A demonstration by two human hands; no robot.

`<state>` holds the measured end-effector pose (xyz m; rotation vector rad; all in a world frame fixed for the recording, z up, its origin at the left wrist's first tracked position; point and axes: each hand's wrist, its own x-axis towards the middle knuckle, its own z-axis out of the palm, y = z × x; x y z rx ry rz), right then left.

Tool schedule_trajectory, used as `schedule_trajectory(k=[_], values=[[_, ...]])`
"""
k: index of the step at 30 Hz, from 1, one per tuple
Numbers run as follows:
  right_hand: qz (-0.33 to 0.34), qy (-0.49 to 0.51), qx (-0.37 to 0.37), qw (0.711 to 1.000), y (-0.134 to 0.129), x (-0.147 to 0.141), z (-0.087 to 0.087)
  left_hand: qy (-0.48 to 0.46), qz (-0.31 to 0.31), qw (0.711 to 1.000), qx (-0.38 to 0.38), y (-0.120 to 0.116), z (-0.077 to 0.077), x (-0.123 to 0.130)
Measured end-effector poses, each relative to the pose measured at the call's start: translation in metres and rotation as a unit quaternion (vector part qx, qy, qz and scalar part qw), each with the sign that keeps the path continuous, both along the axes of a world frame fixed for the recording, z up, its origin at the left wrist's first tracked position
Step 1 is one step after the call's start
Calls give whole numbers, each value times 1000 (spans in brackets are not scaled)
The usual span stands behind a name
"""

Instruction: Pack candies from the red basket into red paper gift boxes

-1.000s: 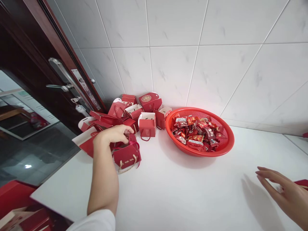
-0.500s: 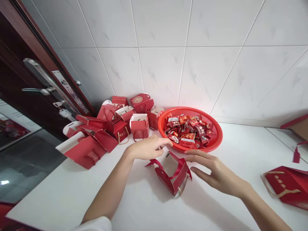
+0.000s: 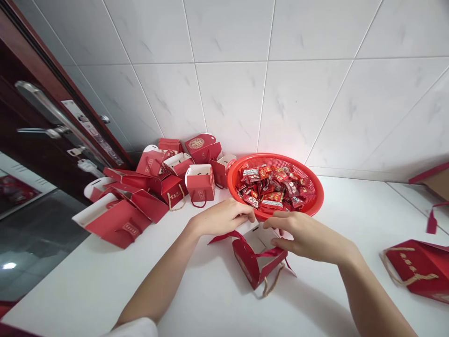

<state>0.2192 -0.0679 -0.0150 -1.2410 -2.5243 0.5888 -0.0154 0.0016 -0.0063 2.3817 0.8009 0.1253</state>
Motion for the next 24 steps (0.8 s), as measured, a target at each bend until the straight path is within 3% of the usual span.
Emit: schedule_trajectory(k=[4, 13, 21, 24], values=[[-1, 2, -78, 997, -2, 13, -1, 47, 0, 999, 1, -3, 6, 0], [48, 26, -97, 994, -4, 16, 8, 133, -12, 991, -3, -17, 14, -2], [87, 44, -103, 990, -8, 14, 9, 202, 97, 974, 31, -41, 9, 9], [102, 39, -136, 985, -9, 14, 9, 205, 106, 972, 35, -47, 8, 11]])
